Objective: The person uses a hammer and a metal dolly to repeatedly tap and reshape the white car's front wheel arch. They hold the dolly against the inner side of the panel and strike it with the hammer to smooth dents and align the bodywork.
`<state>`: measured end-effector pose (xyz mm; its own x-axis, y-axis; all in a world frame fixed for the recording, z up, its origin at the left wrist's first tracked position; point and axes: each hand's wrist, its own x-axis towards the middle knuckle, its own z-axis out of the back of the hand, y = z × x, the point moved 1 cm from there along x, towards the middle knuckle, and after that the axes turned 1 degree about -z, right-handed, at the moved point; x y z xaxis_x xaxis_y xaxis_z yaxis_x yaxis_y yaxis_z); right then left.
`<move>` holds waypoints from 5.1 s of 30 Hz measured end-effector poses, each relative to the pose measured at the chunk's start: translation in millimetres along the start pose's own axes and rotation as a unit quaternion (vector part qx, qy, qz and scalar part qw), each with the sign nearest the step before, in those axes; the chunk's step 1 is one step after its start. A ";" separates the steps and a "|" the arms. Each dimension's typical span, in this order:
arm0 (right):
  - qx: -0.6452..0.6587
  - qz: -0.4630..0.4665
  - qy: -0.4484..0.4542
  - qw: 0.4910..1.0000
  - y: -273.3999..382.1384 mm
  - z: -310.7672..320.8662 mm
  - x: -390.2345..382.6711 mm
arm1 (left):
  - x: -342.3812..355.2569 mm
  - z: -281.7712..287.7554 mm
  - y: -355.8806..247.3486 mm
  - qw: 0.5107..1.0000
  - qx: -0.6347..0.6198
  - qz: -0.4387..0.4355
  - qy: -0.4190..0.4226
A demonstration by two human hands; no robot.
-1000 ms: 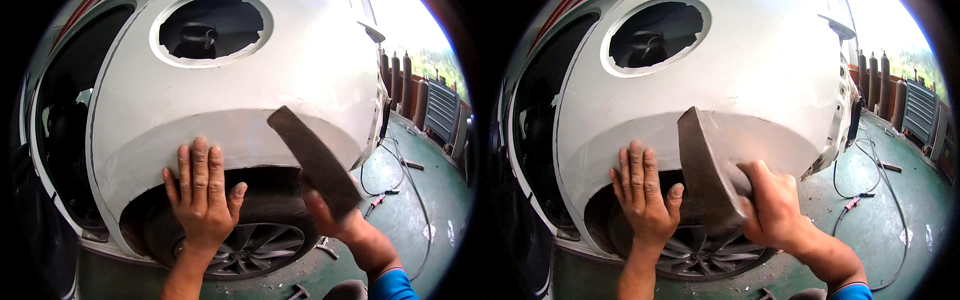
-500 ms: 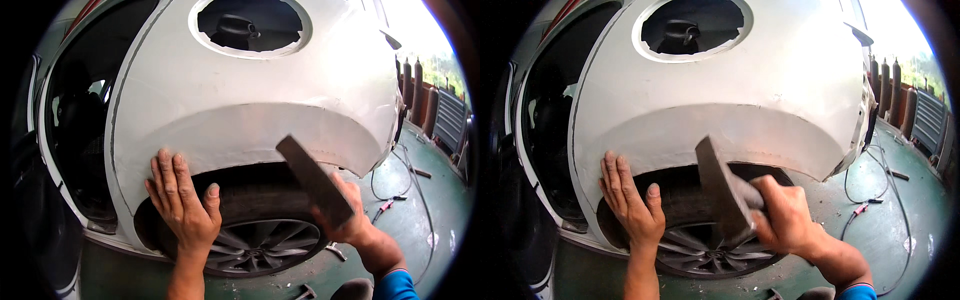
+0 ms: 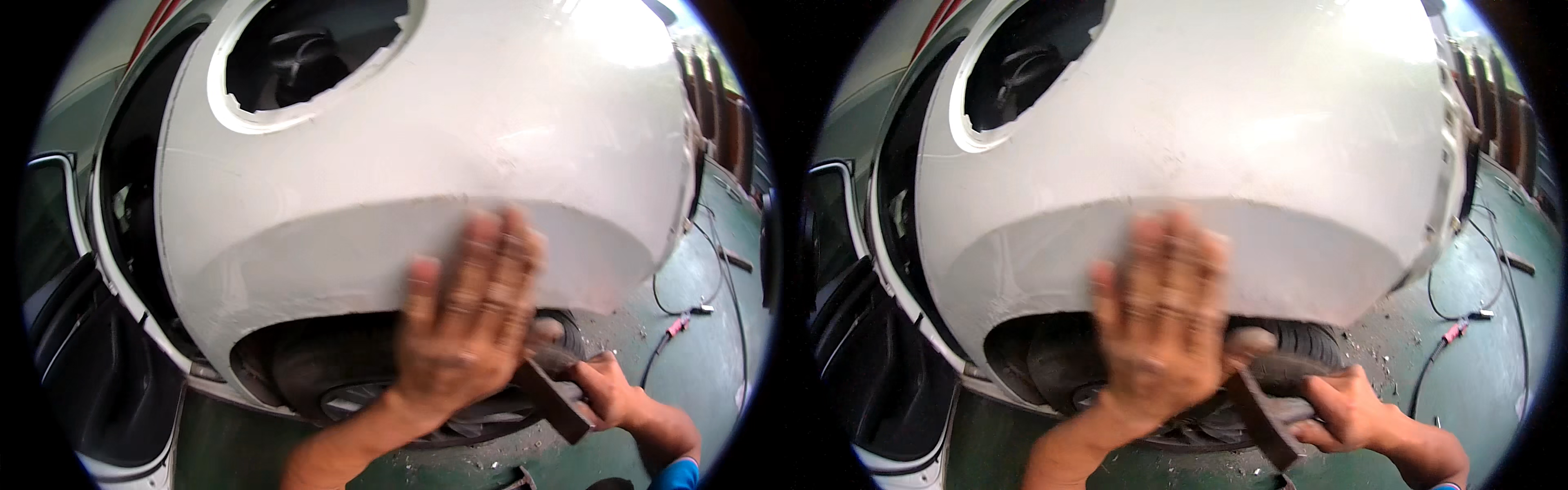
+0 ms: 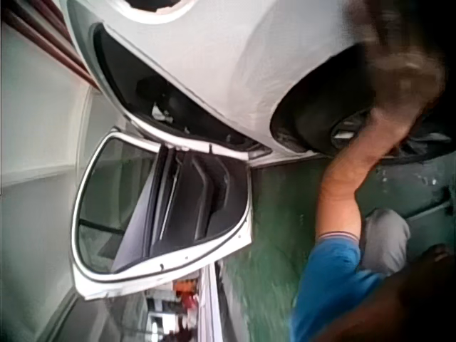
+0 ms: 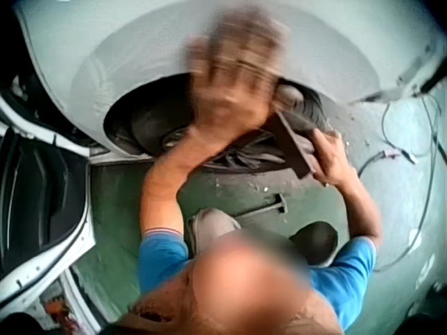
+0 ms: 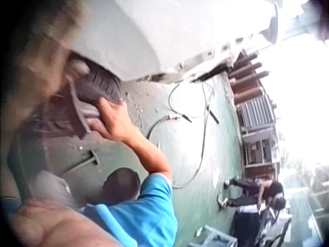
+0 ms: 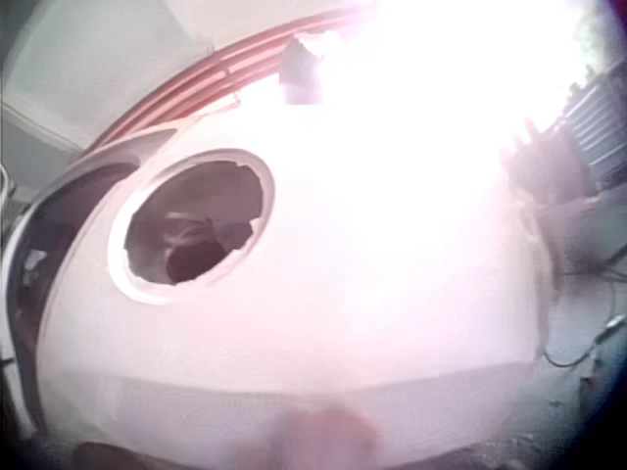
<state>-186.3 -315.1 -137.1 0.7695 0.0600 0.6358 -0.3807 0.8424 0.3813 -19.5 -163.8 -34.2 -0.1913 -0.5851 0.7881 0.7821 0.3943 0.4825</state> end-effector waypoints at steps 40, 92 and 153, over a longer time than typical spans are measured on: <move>0.138 0.050 0.093 0.985 94.5 5.3 128.9 | -72.9 53.6 68.3 0.906 0.004 0.420 -0.051; 0.169 0.120 0.095 0.974 97.4 1.7 143.8 | -68.7 58.8 61.8 0.910 0.006 0.414 -0.040; 0.104 0.023 0.079 0.991 33.0 37.2 85.3 | -64.4 51.5 53.7 0.904 -0.015 0.425 -0.042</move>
<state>-152.3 -302.1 -45.3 0.8132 0.1933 0.5490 -0.5024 0.7094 0.4944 4.3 -68.4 -39.4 0.4442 -0.0235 0.8956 0.6832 0.6556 -0.3216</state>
